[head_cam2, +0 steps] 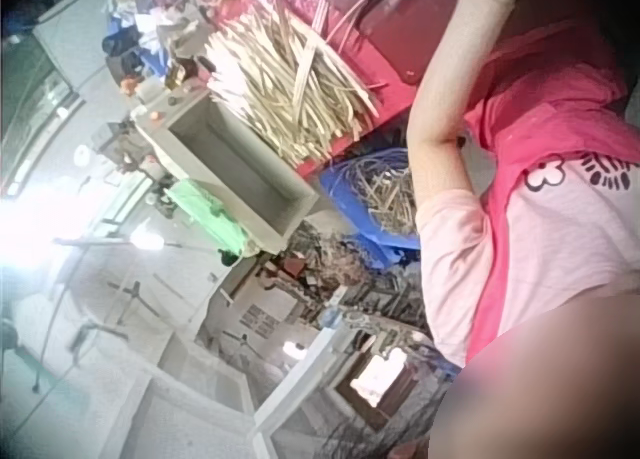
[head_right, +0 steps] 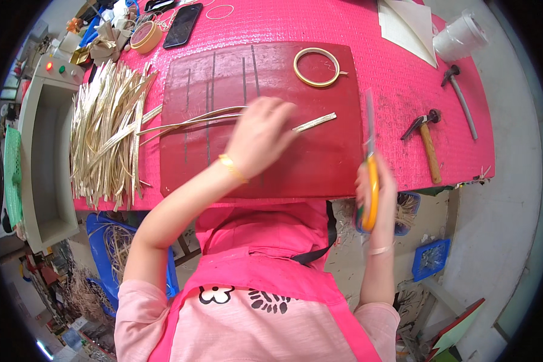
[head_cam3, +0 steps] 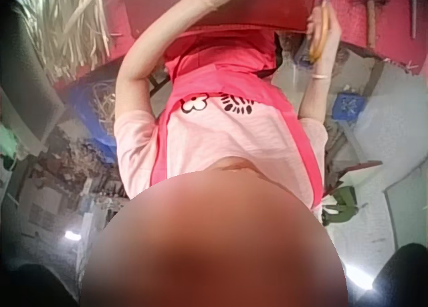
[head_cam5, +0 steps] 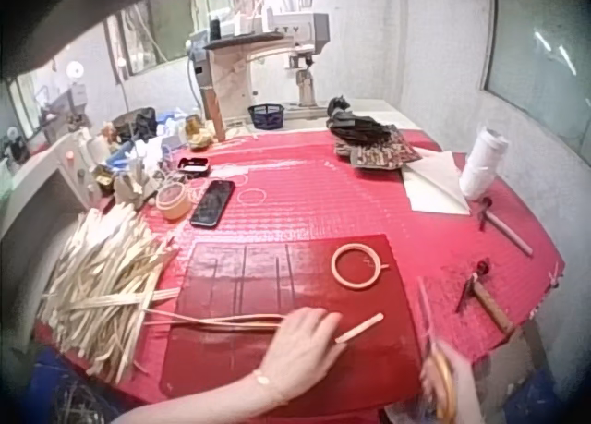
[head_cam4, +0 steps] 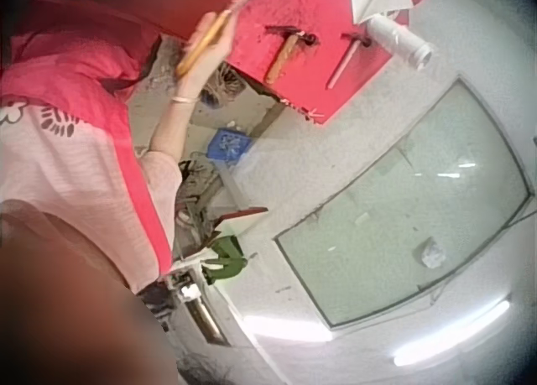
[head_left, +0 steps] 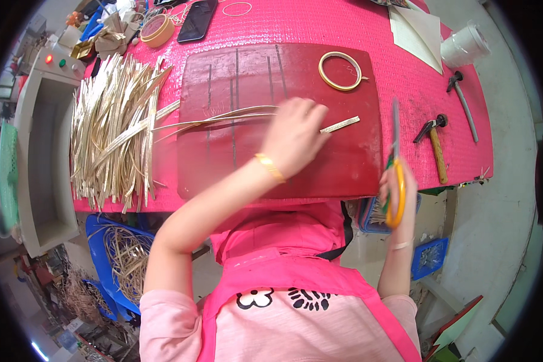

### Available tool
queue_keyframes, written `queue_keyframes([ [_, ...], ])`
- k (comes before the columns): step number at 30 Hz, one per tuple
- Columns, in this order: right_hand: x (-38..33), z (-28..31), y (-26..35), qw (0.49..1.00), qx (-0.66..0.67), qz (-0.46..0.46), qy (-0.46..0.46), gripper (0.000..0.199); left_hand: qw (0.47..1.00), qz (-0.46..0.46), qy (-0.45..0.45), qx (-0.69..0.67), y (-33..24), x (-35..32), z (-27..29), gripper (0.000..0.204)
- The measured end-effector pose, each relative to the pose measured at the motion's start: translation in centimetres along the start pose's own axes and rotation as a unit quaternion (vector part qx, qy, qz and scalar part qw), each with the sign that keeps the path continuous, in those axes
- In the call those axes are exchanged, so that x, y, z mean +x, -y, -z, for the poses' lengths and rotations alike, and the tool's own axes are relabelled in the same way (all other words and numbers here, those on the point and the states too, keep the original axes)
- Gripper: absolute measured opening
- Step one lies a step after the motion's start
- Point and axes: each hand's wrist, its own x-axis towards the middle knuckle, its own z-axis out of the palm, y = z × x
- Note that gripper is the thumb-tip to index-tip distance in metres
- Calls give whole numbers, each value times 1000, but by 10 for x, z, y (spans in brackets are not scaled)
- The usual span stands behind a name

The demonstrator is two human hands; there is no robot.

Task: Manual weaving and braiding of gold-colored strips into a decorative pattern on a workbench.

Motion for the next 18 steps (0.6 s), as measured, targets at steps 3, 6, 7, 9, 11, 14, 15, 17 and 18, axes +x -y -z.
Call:
queue_keyframes([
  [3,94,37,-1,936,-247,247,-46,46,997,37,35,56,-21,11,-39,23],
  [6,166,44,11,889,-358,278,-58,50,999,18,18,47,-25,9,-47,14],
  [7,173,34,20,855,-442,259,-81,47,999,10,33,13,-27,-3,-34,12],
  [9,181,22,36,814,-513,253,-99,44,990,41,131,28,-37,-31,8,12],
  [11,176,11,42,784,-567,225,-111,40,977,80,195,-23,-45,-74,68,10],
  [14,159,0,42,663,-592,443,-117,39,850,278,438,-90,-33,-147,127,13],
  [15,156,-9,45,628,-568,527,-65,32,871,289,397,-25,-30,-184,136,17],
  [17,172,-23,48,586,-540,604,22,29,872,308,335,180,-45,-228,146,25],
  [18,182,-34,52,531,-510,669,102,26,840,319,306,316,-54,-236,147,29],
])
